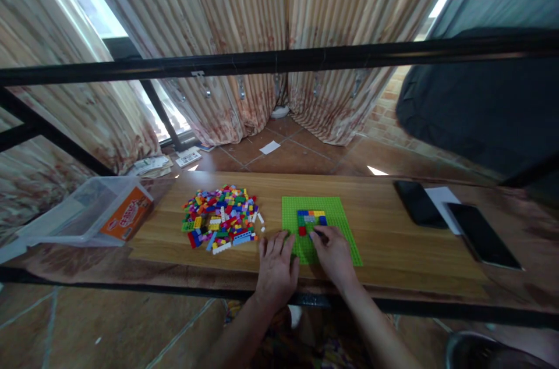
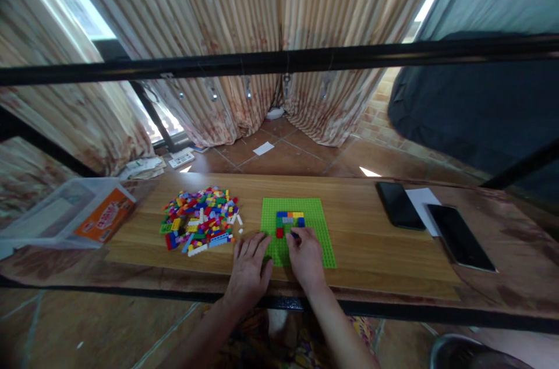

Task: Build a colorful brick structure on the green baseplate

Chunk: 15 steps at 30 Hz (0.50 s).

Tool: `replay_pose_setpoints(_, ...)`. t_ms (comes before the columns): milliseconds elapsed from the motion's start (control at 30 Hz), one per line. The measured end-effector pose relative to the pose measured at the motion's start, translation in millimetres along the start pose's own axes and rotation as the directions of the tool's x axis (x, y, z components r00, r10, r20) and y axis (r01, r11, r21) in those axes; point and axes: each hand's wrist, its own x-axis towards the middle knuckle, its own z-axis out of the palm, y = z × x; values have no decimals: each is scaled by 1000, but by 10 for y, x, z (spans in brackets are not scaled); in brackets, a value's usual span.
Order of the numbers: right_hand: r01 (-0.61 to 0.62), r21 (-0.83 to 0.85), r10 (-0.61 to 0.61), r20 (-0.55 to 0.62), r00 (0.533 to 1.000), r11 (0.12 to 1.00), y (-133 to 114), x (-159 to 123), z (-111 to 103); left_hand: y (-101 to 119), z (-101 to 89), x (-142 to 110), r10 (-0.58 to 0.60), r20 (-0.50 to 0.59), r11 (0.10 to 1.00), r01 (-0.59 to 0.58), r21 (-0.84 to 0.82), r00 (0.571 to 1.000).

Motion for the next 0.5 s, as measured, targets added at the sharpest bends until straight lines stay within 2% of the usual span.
replay_pose_setpoints(167, 59, -46, -56, 71, 996, 997, 20, -7, 8, 16, 6, -3, -6, 7, 1000, 6, 20, 1000)
replay_pose_setpoints(333, 148, -207, -117, 154, 981, 967, 74, 6, -71, 30, 3, 2, -17, 20, 1000, 16, 22, 1000)
replay_pose_setpoints(500, 206, -311, -134, 239, 962, 928, 73, 74, -54, 48, -14, 14, -23, 33, 1000, 23, 21, 999)
